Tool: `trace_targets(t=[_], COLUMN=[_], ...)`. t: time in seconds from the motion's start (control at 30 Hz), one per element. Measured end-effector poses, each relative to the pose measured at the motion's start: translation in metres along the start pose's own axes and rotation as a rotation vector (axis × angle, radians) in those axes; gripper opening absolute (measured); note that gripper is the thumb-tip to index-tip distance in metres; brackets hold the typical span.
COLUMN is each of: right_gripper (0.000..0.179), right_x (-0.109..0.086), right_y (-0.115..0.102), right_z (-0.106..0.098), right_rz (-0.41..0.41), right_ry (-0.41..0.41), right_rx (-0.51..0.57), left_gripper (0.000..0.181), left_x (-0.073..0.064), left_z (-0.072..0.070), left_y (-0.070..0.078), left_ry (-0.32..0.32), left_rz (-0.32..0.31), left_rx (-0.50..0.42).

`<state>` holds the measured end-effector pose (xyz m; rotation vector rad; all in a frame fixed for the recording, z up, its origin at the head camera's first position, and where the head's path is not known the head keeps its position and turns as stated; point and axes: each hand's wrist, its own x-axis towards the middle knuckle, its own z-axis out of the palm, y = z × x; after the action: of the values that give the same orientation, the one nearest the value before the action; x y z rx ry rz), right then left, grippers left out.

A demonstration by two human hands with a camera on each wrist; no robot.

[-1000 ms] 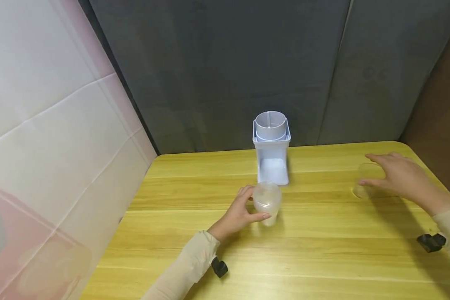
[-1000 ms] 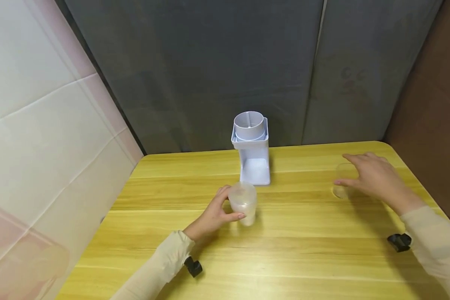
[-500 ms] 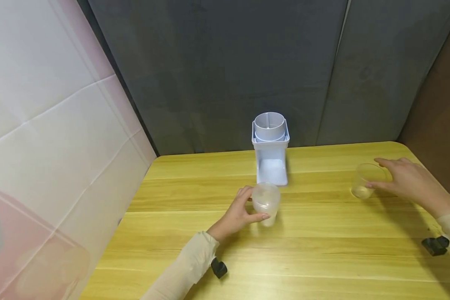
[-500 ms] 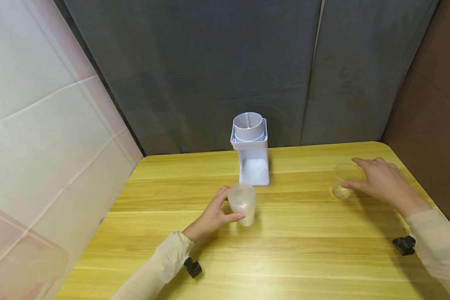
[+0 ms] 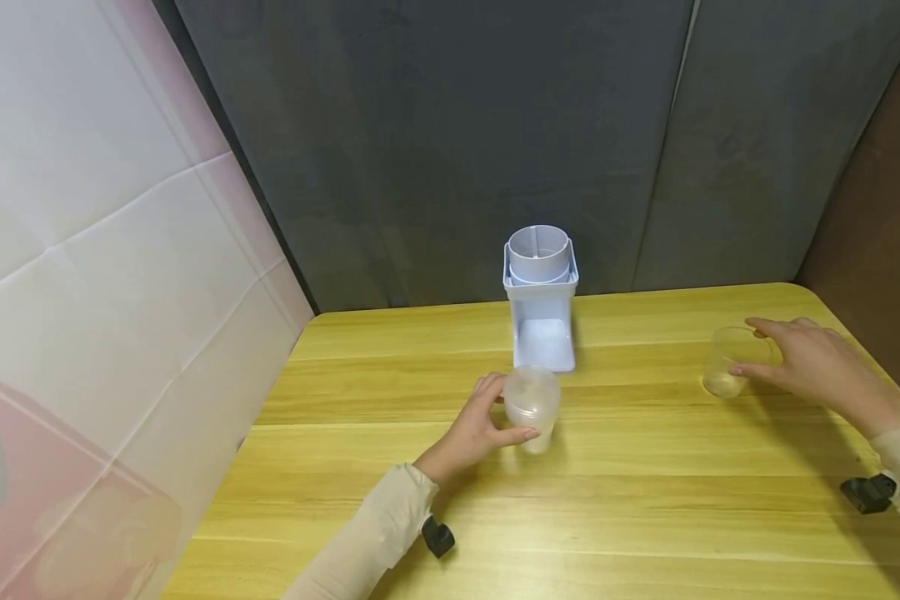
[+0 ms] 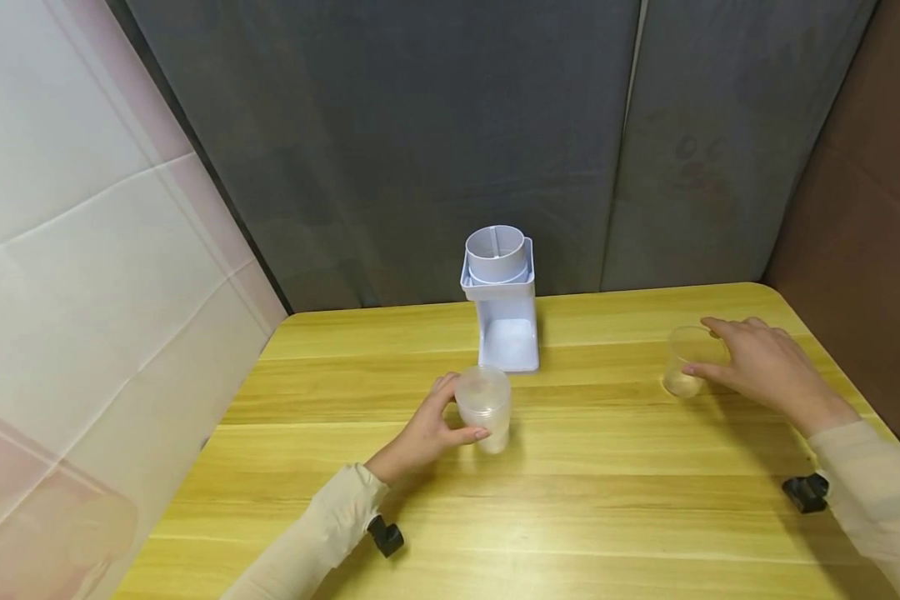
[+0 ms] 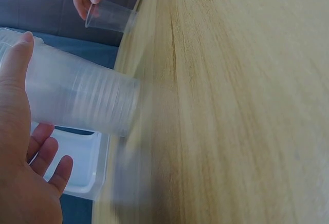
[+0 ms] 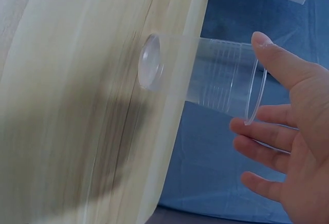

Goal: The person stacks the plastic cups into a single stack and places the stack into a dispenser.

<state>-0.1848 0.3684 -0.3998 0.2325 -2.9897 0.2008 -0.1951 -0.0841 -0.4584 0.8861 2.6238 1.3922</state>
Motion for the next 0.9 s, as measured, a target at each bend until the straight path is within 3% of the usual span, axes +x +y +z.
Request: trace_targets(t=[0.57, 0.9], right_gripper=[0.088, 0.084], right_x=[-0.001, 0.003], right_y=[-0.001, -0.020], right_z=[0.001, -0.007], right_rz=[-0.027, -0.069], right_ry=[0.026, 0.047], right_rx=[0.005, 0.033], left_gripper=[0.069, 0.070], left_x=[0.000, 0.000], left_z=[0.000, -0.001], left_y=[0.000, 0.002], left_ry=[-0.006, -0.001], left_rz=[-0.003, -0.001], left_rx=[-0.002, -0.001])
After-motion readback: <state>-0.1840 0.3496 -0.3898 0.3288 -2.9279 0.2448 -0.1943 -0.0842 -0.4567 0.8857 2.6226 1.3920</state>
